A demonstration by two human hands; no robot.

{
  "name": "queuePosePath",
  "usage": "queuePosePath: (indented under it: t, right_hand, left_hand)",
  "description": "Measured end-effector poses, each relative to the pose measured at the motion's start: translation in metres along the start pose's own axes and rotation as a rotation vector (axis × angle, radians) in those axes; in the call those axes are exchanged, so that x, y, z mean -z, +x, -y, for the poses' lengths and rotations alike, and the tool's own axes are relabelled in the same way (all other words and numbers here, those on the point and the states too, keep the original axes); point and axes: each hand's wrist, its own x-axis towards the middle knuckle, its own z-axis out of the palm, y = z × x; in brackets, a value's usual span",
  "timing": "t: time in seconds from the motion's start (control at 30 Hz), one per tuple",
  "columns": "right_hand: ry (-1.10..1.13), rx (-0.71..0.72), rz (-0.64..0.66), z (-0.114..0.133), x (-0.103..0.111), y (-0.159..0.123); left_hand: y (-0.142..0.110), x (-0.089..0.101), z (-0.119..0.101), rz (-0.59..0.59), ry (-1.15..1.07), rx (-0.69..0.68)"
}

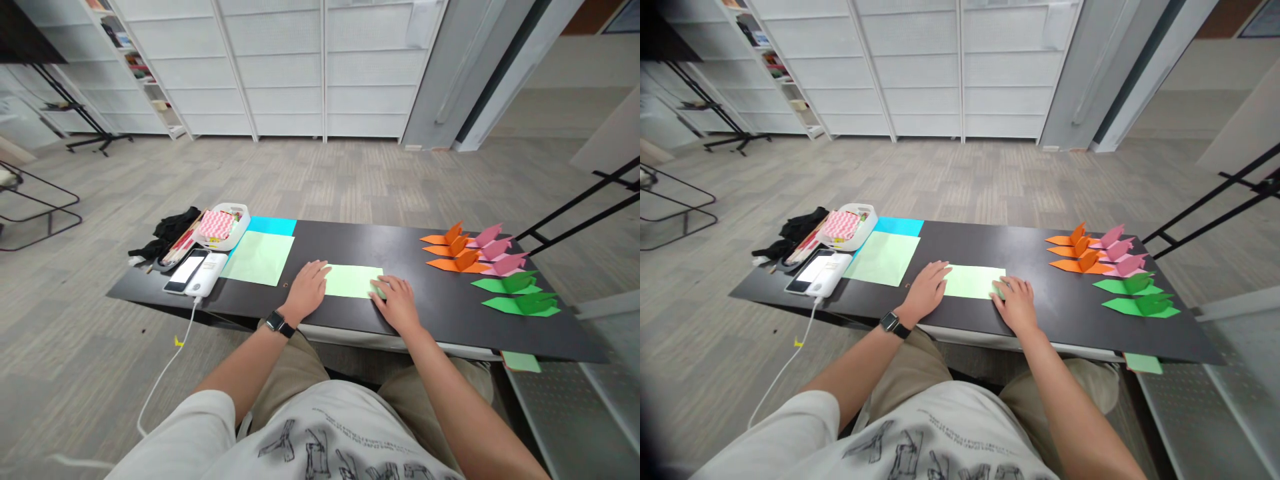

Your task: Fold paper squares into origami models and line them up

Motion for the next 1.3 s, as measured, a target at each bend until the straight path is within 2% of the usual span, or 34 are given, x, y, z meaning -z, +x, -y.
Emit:
queuePosePath:
  t: [0.1, 0.2, 0.37, 0.47, 0.53, 0.63, 0.7, 0.97, 1.07, 1.2, 1.3]
  right_hand:
    - [0.021, -0.003, -0.002, 0.0, 0.0, 0.001]
    - [0.069, -0.006, -0.018, 0.002, 0.004, 0.0]
    - [0.302, -0.091, -0.192, 0.005, 0.014, -0.001]
    - [0.494, -0.252, -0.273, 0.001, 0.017, 0.006]
    - [0.681, -0.425, -0.281, -0.003, 0.017, 0.015]
    - [1.021, -0.696, -0.234, -0.008, 0.017, 0.031]
    - [1.122, -0.777, -0.174, -0.01, 0.018, 0.04]
    - [1.059, -0.843, -0.01, -0.008, 0.02, 0.045]
    - [1.017, -0.819, 0.045, -0.005, 0.017, 0.044]
    - [0.975, -0.78, 0.05, -0.003, 0.017, 0.039]
    - [0.963, -0.791, 0.02, -0.009, 0.024, 0.033]
  left_hand:
    - [0.018, -0.021, -0.018, 0.088, -0.045, -0.126]
    - [0.027, -0.038, -0.028, 0.138, -0.059, -0.169]
    - [0.027, -0.042, -0.029, 0.154, -0.064, -0.151]
    - [0.027, -0.04, -0.028, 0.165, -0.069, -0.146]
    - [0.027, -0.04, -0.029, 0.17, -0.071, -0.141]
    - [0.027, -0.041, -0.029, 0.176, -0.079, -0.13]
    - [0.027, -0.042, -0.028, 0.176, -0.086, -0.127]
    - [0.026, -0.042, -0.029, 0.15, -0.099, -0.133]
    - [0.026, -0.042, -0.029, 0.153, -0.088, -0.136]
    - [0.029, -0.04, -0.032, 0.167, -0.077, -0.145]
    - [0.038, -0.039, -0.04, 0.197, -0.082, -0.189]
